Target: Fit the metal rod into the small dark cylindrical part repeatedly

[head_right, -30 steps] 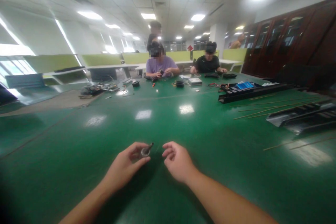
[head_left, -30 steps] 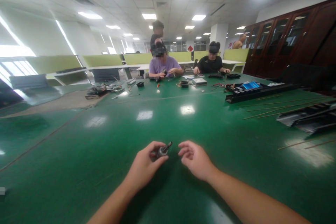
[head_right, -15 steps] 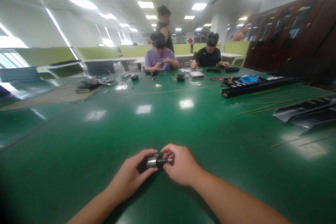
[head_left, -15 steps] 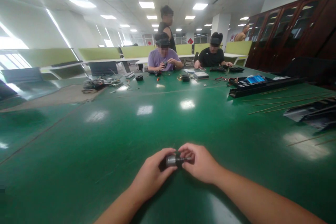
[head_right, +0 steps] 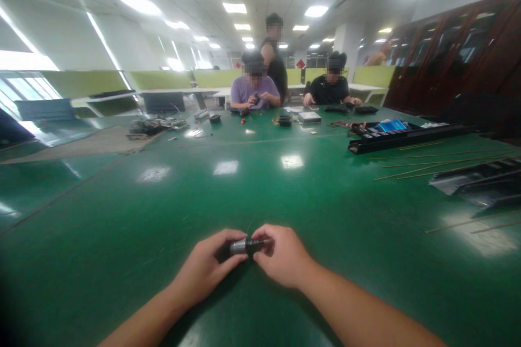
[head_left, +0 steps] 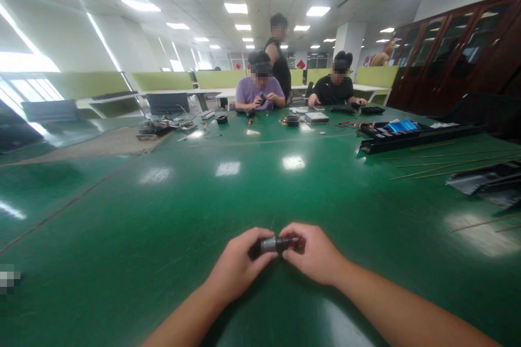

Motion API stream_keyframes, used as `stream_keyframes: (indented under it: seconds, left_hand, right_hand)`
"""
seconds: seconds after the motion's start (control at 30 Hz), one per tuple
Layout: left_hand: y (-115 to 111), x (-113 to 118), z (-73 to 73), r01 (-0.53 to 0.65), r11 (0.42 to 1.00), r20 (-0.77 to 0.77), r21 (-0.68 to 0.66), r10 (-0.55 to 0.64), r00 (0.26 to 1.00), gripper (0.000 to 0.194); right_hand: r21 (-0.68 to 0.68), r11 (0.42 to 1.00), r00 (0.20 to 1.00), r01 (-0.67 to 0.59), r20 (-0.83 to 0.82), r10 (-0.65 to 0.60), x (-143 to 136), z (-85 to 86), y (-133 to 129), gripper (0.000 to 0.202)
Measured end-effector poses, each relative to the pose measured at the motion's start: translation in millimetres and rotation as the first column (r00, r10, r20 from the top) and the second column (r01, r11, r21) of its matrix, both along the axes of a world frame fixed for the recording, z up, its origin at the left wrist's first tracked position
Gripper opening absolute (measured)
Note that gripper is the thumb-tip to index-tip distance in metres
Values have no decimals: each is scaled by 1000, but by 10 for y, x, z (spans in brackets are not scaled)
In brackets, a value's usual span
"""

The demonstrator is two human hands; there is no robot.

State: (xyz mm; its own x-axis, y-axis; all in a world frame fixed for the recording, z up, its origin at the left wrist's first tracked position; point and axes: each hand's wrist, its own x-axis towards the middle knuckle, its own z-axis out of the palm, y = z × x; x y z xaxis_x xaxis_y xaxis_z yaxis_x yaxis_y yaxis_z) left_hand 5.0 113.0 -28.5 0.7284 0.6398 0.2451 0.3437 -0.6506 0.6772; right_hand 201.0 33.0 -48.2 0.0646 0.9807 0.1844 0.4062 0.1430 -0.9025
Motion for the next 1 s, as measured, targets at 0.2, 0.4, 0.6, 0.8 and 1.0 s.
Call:
stream_keyframes:
  seconds: [0.2, 0.4, 0.6, 0.8, 1.0]
  left_hand:
    - [-7, -3, 8, 28, 1000, 0, -9, -28, 1000, 23]
    - [1, -15, 1, 34, 999, 0, 17, -34, 999, 22]
    - [-17, -10, 15, 43, 998, -4, 52, -43, 999, 22]
    - [-29, 2, -7, 45, 990, 54, 132, -53, 997, 23]
    - [-35, -5, -9, 22, 984, 61, 174, -33, 998, 22]
  right_hand:
    - [-1, 1000, 992, -11, -125, 11, -20, 28, -8, 31]
    - [-18, 1000, 997, -15, -79, 14, -19, 92, -28, 22]
    - [-20, 1000, 998, -14, -60, 12, -7, 103, -23, 18]
    - [-4, 1000, 998, -11, -65, 11, -2, 98, 0, 12]
    - [-4, 1000, 996, -11, -86, 11, 3, 79, 11, 11]
